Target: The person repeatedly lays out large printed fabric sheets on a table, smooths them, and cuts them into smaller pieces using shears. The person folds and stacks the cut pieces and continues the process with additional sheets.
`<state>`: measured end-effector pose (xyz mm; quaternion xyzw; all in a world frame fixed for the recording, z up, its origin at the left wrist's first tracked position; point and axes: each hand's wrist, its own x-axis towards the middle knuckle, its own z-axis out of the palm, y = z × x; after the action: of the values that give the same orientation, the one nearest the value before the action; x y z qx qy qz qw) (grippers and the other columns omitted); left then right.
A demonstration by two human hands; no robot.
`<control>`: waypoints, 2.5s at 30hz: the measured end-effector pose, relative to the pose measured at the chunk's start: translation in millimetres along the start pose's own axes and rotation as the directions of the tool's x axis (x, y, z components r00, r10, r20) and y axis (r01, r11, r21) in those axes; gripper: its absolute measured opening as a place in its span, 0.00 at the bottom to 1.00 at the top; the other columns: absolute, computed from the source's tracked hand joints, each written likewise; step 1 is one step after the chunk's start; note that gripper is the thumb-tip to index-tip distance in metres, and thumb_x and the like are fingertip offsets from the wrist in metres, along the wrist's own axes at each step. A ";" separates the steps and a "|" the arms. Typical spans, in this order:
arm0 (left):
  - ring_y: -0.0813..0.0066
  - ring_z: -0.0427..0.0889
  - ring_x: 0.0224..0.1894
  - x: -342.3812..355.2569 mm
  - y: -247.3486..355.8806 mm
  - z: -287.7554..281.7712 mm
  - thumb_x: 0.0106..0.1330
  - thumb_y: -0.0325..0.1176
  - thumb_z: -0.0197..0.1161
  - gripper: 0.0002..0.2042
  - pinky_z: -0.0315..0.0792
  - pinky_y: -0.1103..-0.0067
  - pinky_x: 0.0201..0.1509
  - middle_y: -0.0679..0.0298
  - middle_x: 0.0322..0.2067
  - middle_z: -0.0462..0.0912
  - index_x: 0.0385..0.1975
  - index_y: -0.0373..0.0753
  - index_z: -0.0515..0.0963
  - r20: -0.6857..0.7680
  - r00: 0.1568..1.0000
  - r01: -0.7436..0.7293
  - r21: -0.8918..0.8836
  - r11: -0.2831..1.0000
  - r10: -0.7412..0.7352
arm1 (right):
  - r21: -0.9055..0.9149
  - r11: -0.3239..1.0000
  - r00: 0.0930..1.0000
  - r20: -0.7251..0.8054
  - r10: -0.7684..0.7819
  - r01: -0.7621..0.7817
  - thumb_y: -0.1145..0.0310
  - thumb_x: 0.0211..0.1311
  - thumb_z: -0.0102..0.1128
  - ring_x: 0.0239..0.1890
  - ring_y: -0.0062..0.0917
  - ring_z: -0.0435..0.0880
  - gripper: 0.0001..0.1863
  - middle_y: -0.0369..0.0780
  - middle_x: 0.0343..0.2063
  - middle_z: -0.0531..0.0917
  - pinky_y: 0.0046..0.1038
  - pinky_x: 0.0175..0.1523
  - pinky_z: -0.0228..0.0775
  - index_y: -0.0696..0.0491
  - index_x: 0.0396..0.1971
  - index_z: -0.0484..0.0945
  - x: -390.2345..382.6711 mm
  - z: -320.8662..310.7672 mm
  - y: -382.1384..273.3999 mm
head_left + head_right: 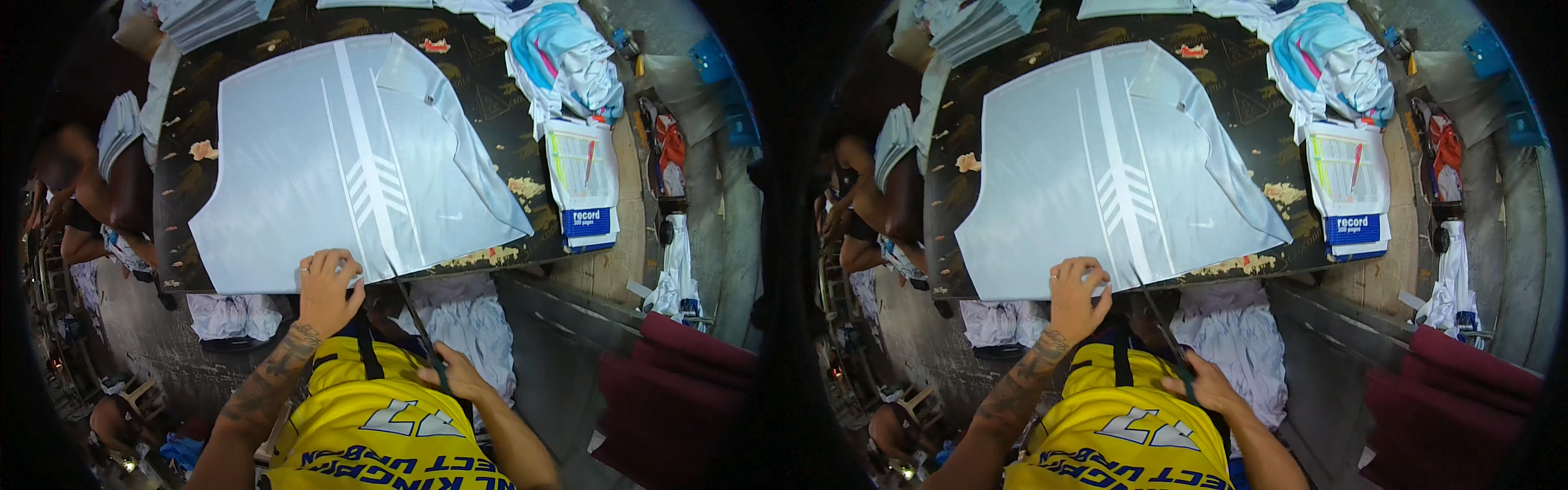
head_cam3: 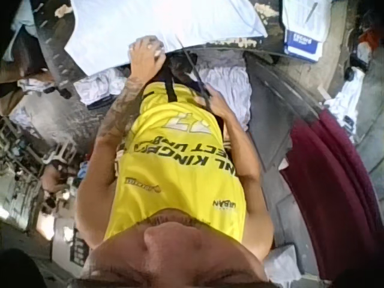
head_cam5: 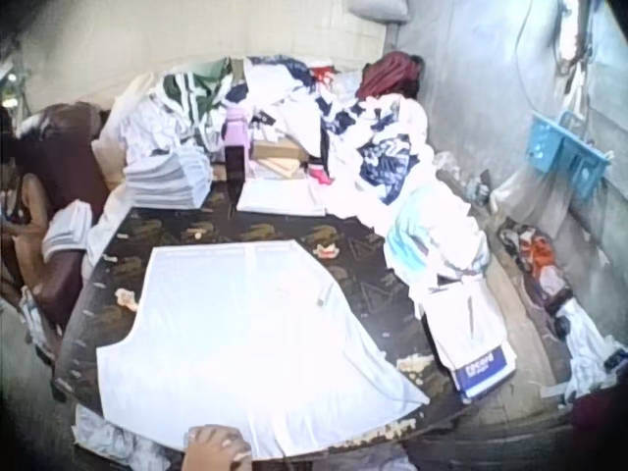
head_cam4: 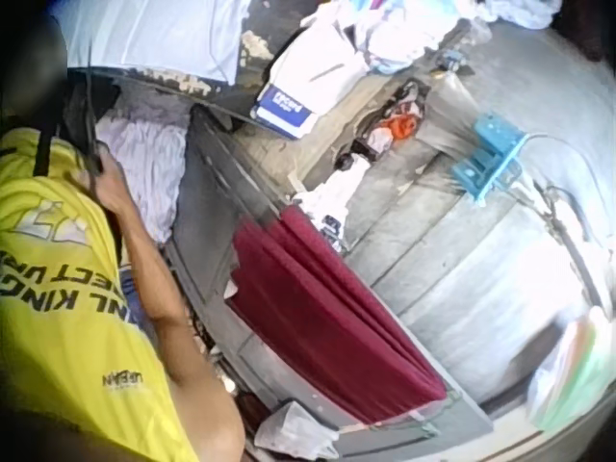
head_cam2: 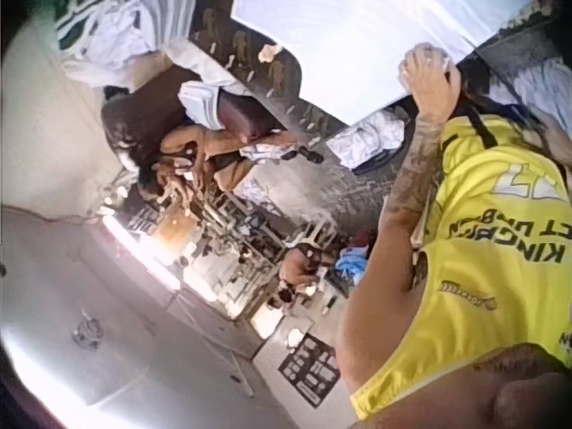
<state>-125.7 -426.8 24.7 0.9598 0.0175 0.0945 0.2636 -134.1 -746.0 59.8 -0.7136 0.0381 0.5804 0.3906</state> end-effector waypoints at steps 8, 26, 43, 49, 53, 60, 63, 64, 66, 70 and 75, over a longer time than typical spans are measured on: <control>0.58 0.73 0.62 9.1 -22.0 -4.6 0.61 0.35 0.71 0.16 0.63 0.60 0.66 0.63 0.53 0.78 0.48 0.42 0.79 0.237 0.969 -0.036 -0.128 0.991 0.066 | 0.004 1.000 0.985 -0.167 -0.028 0.029 0.45 0.58 0.82 0.36 0.26 0.75 0.32 0.39 0.30 0.80 0.32 0.43 0.70 0.57 0.43 0.76 33.1 33.0 -38.0; 0.59 0.73 0.61 17.2 -24.6 -11.8 0.59 0.35 0.71 0.18 0.63 0.61 0.65 0.65 0.53 0.78 0.49 0.42 0.80 0.320 0.947 0.027 -0.178 0.984 0.032 | 0.127 0.986 0.984 -0.133 0.120 -0.104 0.41 0.56 0.83 0.27 0.18 0.76 0.32 0.35 0.22 0.82 0.26 0.36 0.72 0.57 0.24 0.80 50.9 16.8 -81.4; 0.56 0.71 0.63 53.1 -45.7 -39.3 0.65 0.36 0.69 0.18 0.66 0.60 0.66 0.59 0.57 0.75 0.51 0.36 0.79 0.568 0.810 0.037 -0.300 0.953 0.147 | 0.143 0.989 0.984 -0.168 0.050 -0.026 0.36 0.54 0.82 0.23 0.19 0.72 0.35 0.32 0.18 0.76 0.26 0.30 0.64 0.57 0.20 0.81 123.1 -25.0 -195.7; 0.60 0.72 0.65 72.5 -54.9 -50.5 0.70 0.37 0.67 0.16 0.71 0.60 0.67 0.61 0.56 0.76 0.54 0.37 0.78 0.685 0.713 0.176 -0.385 0.906 0.153 | 0.158 0.987 0.991 -0.129 0.037 -0.017 0.36 0.56 0.81 0.24 0.18 0.73 0.34 0.32 0.18 0.77 0.26 0.30 0.64 0.55 0.20 0.81 152.4 -40.3 -236.3; 0.58 0.73 0.64 84.6 -69.4 -49.5 0.71 0.37 0.68 0.16 0.72 0.64 0.67 0.60 0.56 0.78 0.54 0.39 0.77 0.772 0.606 0.254 -0.413 0.874 0.189 | 0.154 0.987 0.989 -0.131 0.070 -0.050 0.37 0.57 0.81 0.26 0.18 0.76 0.32 0.33 0.21 0.80 0.24 0.32 0.66 0.55 0.23 0.83 173.5 -54.3 -269.5; 0.56 0.75 0.64 102.4 -88.5 -47.8 0.75 0.40 0.66 0.14 0.73 0.64 0.67 0.61 0.56 0.80 0.52 0.40 0.76 0.823 0.475 0.343 -0.499 0.796 0.311 | 0.108 0.992 0.989 -0.128 0.077 -0.064 0.33 0.57 0.79 0.25 0.19 0.77 0.35 0.34 0.21 0.81 0.25 0.32 0.68 0.56 0.25 0.85 196.6 -75.3 -331.6; 0.55 0.76 0.63 107.4 -95.4 -42.7 0.76 0.41 0.65 0.13 0.74 0.64 0.67 0.61 0.56 0.81 0.50 0.41 0.76 0.850 0.412 0.386 -0.488 0.782 0.328 | 0.112 0.992 0.988 -0.137 0.076 -0.060 0.33 0.54 0.81 0.21 0.18 0.79 0.34 0.33 0.17 0.78 0.23 0.27 0.69 0.54 0.24 0.82 207.5 -80.9 -346.5; 0.55 0.77 0.63 108.0 -97.5 -39.6 0.76 0.41 0.65 0.12 0.74 0.64 0.67 0.61 0.56 0.81 0.50 0.41 0.76 0.837 0.421 0.387 -0.514 0.766 0.349 | 0.100 0.994 0.987 -0.149 0.053 -0.039 0.34 0.54 0.82 0.19 0.18 0.80 0.33 0.32 0.16 0.77 0.21 0.25 0.70 0.53 0.24 0.81 211.6 -83.7 -350.3; 0.56 0.78 0.63 107.7 -101.0 -34.6 0.77 0.42 0.64 0.12 0.76 0.63 0.64 0.60 0.52 0.82 0.48 0.41 0.77 0.839 0.414 0.401 -0.516 0.757 0.354 | 0.071 0.997 0.985 -0.169 0.019 -0.007 0.33 0.55 0.80 0.19 0.18 0.81 0.34 0.32 0.15 0.77 0.21 0.26 0.71 0.53 0.25 0.81 221.1 -86.9 -358.6; 0.56 0.79 0.62 113.5 -96.6 -38.8 0.77 0.42 0.62 0.11 0.77 0.61 0.63 0.60 0.52 0.83 0.48 0.43 0.78 0.838 0.403 0.425 -0.528 0.735 0.369 | 0.053 0.999 0.980 -0.198 0.015 -0.004 0.29 0.50 0.80 0.20 0.19 0.78 0.38 0.34 0.15 0.77 0.24 0.27 0.70 0.56 0.22 0.83 243.8 -95.2 -382.8; 0.52 0.82 0.57 200.8 -110.0 -58.7 0.76 0.39 0.63 0.09 0.75 0.59 0.61 0.58 0.44 0.86 0.44 0.41 0.82 0.670 0.742 0.466 -0.514 0.720 -0.002 | 0.043 0.995 0.973 -0.217 -0.083 0.094 0.32 0.54 0.80 0.18 0.17 0.78 0.35 0.32 0.14 0.76 0.23 0.25 0.68 0.53 0.20 0.81 266.2 -110.1 -401.7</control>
<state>61.9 -285.9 52.7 0.7679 0.0241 -0.2671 0.5818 243.9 -428.0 39.8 -0.7625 0.0637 0.4807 0.4283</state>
